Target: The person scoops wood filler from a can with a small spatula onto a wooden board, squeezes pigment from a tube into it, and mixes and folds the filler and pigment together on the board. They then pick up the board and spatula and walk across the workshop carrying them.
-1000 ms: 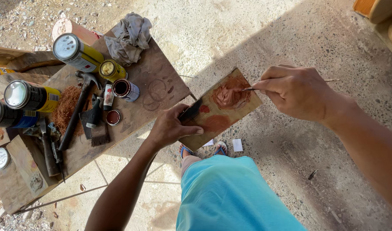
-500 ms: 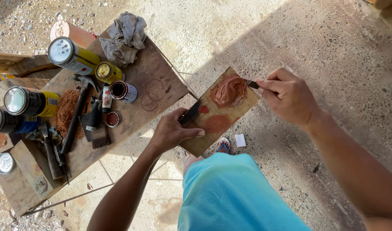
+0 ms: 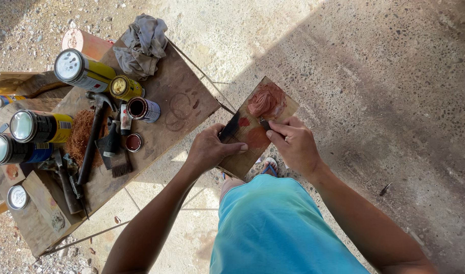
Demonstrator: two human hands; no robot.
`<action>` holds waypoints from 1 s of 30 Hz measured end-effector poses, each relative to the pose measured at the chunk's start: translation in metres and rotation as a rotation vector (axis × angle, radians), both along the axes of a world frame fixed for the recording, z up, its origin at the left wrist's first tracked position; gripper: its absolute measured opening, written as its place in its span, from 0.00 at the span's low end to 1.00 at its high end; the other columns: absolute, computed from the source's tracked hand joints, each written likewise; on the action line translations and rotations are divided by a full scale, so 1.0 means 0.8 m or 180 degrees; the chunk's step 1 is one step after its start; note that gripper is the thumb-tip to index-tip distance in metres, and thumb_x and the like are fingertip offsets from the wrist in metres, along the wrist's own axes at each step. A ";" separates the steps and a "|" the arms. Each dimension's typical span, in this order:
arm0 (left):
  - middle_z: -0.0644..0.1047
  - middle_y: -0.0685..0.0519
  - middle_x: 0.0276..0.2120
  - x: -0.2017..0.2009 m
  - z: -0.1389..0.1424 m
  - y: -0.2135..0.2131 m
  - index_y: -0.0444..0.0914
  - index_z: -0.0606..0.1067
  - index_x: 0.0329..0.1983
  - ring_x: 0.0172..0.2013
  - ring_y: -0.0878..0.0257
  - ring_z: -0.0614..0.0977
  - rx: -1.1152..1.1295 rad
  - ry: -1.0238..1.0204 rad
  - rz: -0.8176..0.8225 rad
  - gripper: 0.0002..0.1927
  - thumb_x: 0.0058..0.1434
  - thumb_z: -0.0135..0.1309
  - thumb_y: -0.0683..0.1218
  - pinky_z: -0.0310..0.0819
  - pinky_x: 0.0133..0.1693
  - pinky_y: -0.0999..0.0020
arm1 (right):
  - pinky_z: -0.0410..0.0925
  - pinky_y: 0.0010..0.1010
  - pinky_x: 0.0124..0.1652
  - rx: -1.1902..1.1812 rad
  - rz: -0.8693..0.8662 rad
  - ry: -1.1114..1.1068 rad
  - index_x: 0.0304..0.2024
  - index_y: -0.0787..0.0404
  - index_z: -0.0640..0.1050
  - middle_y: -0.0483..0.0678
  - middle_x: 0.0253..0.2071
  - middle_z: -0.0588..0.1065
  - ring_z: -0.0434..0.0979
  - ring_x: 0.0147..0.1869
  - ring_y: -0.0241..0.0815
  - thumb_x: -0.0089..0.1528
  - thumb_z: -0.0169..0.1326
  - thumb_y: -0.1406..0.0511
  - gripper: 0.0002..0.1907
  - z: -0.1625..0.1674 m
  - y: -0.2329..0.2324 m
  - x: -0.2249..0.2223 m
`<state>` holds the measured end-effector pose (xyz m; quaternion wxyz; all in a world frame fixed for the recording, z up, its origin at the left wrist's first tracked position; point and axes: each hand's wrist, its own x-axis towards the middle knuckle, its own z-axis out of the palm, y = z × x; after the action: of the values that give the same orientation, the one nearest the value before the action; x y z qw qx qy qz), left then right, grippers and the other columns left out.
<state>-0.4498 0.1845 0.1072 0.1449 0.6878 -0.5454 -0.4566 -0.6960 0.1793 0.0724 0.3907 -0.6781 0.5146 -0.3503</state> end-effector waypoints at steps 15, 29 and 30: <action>0.84 0.53 0.33 0.044 0.163 -0.073 0.48 0.78 0.52 0.32 0.57 0.85 -0.0380 -0.1799 -0.2495 0.34 0.44 0.71 0.64 0.78 0.41 0.57 | 0.77 0.22 0.32 -0.1756 0.2321 0.2360 0.46 0.50 0.84 0.41 0.43 0.81 0.81 0.37 0.34 0.62 0.57 0.66 0.10 0.174 -0.097 -0.079; 0.84 0.53 0.35 0.035 0.200 -0.082 0.46 0.78 0.53 0.33 0.57 0.85 -0.0258 -0.1728 -0.2473 0.34 0.43 0.72 0.61 0.80 0.42 0.59 | 0.74 0.21 0.27 -0.2661 0.2104 0.2400 0.42 0.49 0.85 0.40 0.41 0.82 0.79 0.42 0.35 0.61 0.61 0.65 0.08 0.180 -0.123 -0.088; 0.84 0.53 0.36 0.043 0.191 -0.082 0.46 0.77 0.53 0.33 0.58 0.85 -0.0262 -0.1577 -0.2355 0.35 0.42 0.72 0.60 0.80 0.42 0.60 | 0.73 0.21 0.26 -0.2577 0.1962 0.2228 0.42 0.51 0.86 0.41 0.39 0.81 0.79 0.40 0.35 0.62 0.61 0.65 0.07 0.171 -0.123 -0.093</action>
<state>-0.4155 0.1187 0.2596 -0.1360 0.5287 -0.7907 -0.2772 -0.7708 0.0813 0.2096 -0.0065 -0.9648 0.2188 -0.1455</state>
